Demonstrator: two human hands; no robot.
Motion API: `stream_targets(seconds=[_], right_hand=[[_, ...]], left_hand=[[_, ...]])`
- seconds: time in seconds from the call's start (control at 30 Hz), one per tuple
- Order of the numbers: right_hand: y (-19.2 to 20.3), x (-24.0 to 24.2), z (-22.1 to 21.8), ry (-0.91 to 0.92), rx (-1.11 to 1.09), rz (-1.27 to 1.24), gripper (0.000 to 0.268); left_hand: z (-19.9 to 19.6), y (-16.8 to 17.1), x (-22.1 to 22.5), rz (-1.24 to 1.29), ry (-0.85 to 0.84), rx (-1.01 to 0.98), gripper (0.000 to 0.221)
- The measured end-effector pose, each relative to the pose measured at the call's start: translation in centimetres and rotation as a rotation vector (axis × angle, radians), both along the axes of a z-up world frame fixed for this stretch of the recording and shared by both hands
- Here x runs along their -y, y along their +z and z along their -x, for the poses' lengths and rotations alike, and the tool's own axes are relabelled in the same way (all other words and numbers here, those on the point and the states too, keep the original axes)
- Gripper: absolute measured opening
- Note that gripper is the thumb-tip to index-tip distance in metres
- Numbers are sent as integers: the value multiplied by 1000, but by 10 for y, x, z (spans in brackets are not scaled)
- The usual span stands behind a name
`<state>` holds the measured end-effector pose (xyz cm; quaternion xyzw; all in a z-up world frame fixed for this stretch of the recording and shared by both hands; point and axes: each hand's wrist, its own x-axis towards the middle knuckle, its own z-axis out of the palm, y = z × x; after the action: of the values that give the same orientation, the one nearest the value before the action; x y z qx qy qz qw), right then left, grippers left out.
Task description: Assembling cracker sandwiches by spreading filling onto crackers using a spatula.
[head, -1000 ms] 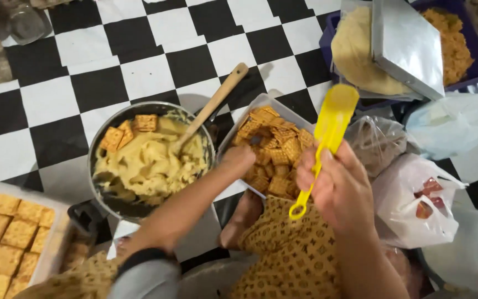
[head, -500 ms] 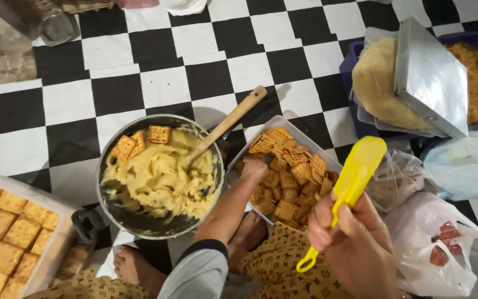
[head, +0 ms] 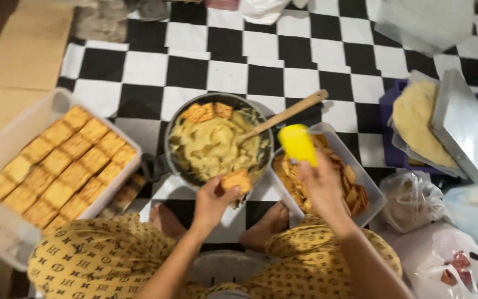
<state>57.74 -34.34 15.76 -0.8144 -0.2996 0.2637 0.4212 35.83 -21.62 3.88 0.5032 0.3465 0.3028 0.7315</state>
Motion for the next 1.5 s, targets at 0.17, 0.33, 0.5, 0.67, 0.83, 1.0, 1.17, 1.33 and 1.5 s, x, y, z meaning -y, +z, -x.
stream_targets(seconds=[0.17,0.33,0.5,0.67,0.83,1.0,1.17,1.33,1.5], right_hand=[[-104,-72,46,346,501,312,36],[-220,-151,46,440,1138,264,21],[-222,-180,66,502,895,410,17],[-244,-197,72,503,730,465,17],[-214,-209,91,462,366,515,17],[-276,-207,85,427,229,281,24],[-252,-218,100,278,-197,338,35],[-235,-225,109,109,-727,368,51],[-273,-217,104,-18,-1001,205,57]], left_hand=[[78,-21,-36,180,377,-206,27],[97,43,-66,372,625,24,43],[102,40,-74,480,585,318,33],[102,32,-79,505,490,236,32],[108,57,-89,468,628,316,31],[112,61,-85,480,618,554,46],[105,74,-88,357,686,262,36],[108,62,-86,155,731,139,76],[115,37,-81,296,761,351,20]])
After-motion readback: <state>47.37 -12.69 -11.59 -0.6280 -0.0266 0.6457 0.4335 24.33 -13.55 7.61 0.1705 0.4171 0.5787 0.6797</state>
